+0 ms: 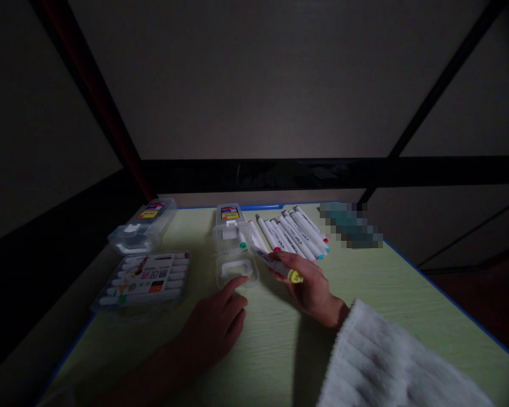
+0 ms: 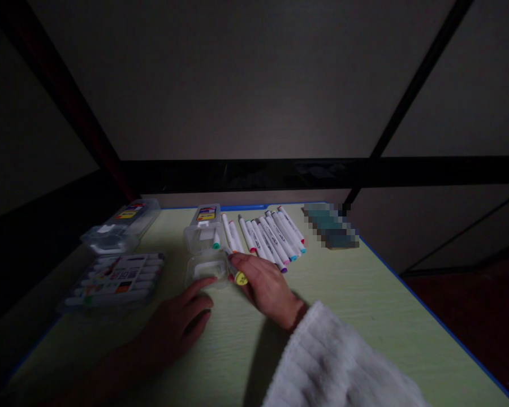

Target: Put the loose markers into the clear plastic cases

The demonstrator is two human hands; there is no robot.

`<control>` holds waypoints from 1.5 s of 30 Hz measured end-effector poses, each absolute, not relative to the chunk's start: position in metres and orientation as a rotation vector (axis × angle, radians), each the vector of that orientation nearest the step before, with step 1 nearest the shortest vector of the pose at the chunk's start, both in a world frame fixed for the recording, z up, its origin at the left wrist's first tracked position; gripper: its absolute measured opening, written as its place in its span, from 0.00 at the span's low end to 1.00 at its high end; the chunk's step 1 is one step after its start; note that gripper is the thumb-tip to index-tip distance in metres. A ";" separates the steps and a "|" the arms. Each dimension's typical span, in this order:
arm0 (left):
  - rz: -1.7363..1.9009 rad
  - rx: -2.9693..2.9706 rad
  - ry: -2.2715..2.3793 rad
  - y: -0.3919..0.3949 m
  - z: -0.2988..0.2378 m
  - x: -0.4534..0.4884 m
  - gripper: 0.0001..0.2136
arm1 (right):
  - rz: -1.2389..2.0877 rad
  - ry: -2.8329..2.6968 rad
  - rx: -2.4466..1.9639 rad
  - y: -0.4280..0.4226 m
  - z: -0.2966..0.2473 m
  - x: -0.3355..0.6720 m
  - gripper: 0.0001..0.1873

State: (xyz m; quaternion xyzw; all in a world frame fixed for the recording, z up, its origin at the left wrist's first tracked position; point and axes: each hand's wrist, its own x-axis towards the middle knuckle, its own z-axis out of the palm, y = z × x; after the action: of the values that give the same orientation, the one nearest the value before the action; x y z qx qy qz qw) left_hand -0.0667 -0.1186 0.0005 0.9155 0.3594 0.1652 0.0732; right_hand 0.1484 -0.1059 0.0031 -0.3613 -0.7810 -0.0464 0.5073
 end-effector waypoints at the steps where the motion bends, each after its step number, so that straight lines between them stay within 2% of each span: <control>1: 0.489 2.753 1.084 -0.119 0.001 -0.067 0.07 | -0.126 -1.869 -0.847 -0.107 0.004 0.148 0.14; 12: 0.457 2.763 1.090 -0.119 0.005 -0.066 0.07 | -0.074 -1.889 -0.711 -0.115 0.019 0.143 0.08; 18: 0.476 2.782 1.081 -0.119 0.002 -0.066 0.07 | -0.071 -1.884 -0.563 -0.116 0.023 0.140 0.18; 23: 0.492 2.775 1.071 -0.118 0.002 -0.066 0.06 | -0.071 -1.918 -0.533 -0.121 0.030 0.139 0.21; 28: 0.484 2.784 1.084 -0.119 0.002 -0.066 0.06 | -0.220 -2.072 -0.616 -0.122 0.037 0.139 0.16; 45: 0.563 2.821 0.990 -0.122 0.001 -0.063 0.08 | -0.226 -2.092 -0.613 -0.111 0.021 0.125 0.11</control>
State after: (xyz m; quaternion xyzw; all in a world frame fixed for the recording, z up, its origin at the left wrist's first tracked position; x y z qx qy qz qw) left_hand -0.0630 -0.1219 0.0007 0.9261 0.3250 0.1849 0.0494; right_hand 0.1253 -0.1108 0.0206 -0.2487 -0.8489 -0.0917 0.4572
